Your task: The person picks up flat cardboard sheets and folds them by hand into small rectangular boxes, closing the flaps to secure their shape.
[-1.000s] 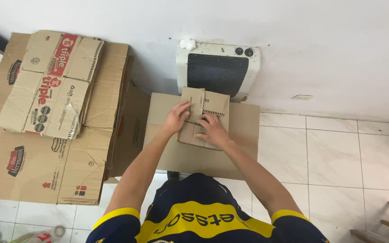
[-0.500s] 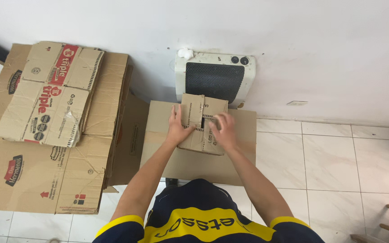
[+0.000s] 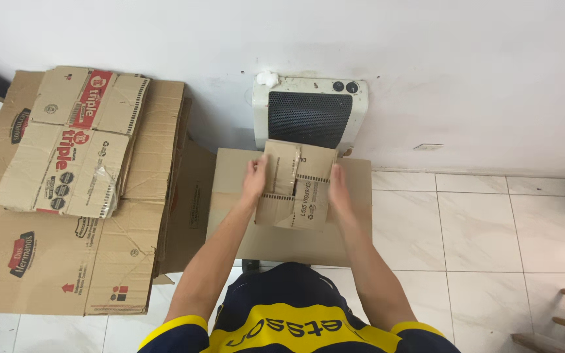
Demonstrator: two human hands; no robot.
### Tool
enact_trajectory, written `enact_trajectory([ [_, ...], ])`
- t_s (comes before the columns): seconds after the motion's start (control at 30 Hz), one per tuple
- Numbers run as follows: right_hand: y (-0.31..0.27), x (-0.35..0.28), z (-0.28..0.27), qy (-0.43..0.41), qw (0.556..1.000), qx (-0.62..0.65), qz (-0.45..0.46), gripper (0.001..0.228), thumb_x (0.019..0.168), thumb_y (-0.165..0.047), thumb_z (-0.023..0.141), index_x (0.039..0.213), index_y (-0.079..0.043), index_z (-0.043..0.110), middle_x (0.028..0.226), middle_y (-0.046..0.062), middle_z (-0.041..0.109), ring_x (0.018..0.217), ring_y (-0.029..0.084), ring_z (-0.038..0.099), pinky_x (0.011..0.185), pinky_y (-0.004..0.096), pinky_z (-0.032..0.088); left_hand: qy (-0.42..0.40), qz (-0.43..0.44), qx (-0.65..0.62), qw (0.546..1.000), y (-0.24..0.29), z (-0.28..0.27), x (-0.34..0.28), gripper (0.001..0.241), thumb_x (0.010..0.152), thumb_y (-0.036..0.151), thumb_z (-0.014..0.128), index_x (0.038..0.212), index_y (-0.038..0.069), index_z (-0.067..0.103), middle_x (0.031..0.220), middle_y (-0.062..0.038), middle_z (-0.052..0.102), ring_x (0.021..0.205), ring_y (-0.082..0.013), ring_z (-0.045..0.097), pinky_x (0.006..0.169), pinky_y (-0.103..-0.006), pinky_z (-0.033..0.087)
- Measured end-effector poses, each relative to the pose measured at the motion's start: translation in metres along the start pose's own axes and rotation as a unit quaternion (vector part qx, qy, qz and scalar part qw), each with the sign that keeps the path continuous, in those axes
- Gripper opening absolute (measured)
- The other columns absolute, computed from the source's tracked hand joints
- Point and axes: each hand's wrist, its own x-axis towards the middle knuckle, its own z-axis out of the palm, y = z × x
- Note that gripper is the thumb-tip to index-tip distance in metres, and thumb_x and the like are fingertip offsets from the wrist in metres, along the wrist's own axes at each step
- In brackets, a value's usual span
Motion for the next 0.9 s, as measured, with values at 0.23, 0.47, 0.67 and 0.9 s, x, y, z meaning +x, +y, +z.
enact_trajectory([
  [0.23, -0.1, -0.122, 0.002, 0.036, 0.986, 0.162, 0.016, 0.097, 0.109, -0.076, 0.008, 0.174, -0.005, 0.02, 0.181, 0.021, 0.022, 0.169, 0.04, 0.018, 0.138, 0.059, 0.018, -0.022, 0.055, -0.151, 0.987, 0.02, -0.022, -0.033, 0.083, 0.114, 0.075, 0.025, 0.144, 0.005, 0.057, 0.134, -0.014, 0.062, 0.143, -0.0326, 0.053, 0.12, -0.0572, 0.039],
  [0.47, -0.027, -0.104, 0.001, 0.023, 0.987, 0.156, -0.027, 0.088, 0.114, -0.063, 0.039, 0.172, 0.0, 0.021, 0.177, 0.028, 0.025, 0.165, 0.047, 0.025, 0.136, 0.062, 0.025, -0.062, 0.161, -0.049, 0.984, -0.007, -0.04, -0.039, 0.077, 0.11, 0.069, 0.054, 0.162, 0.012, 0.053, 0.16, -0.026, 0.055, 0.155, -0.048, 0.043, 0.13, -0.0674, 0.033],
  [0.67, 0.043, -0.076, 0.021, 0.0, 0.999, 0.029, -0.029, 0.115, 0.094, -0.035, 0.082, 0.177, -0.012, 0.006, 0.181, 0.025, 0.015, 0.168, 0.043, 0.018, 0.139, 0.06, 0.021, -0.131, 0.143, 0.114, 0.974, -0.059, -0.046, -0.007, 0.076, 0.098, 0.035, 0.076, 0.166, 0.017, 0.048, 0.166, -0.01, 0.051, 0.157, -0.0344, 0.044, 0.132, -0.0571, 0.037],
  [0.9, 0.067, -0.093, 0.039, 0.04, 0.998, 0.045, -0.022, 0.097, 0.099, -0.041, 0.075, 0.174, -0.007, 0.023, 0.176, 0.025, 0.031, 0.165, 0.043, 0.028, 0.139, 0.06, 0.026, -0.108, 0.245, 0.347, 0.899, -0.017, -0.06, -0.075, 0.088, 0.098, 0.024, 0.077, 0.173, 0.016, 0.032, 0.175, -0.018, 0.032, 0.162, -0.041, 0.033, 0.134, -0.0615, 0.032],
])
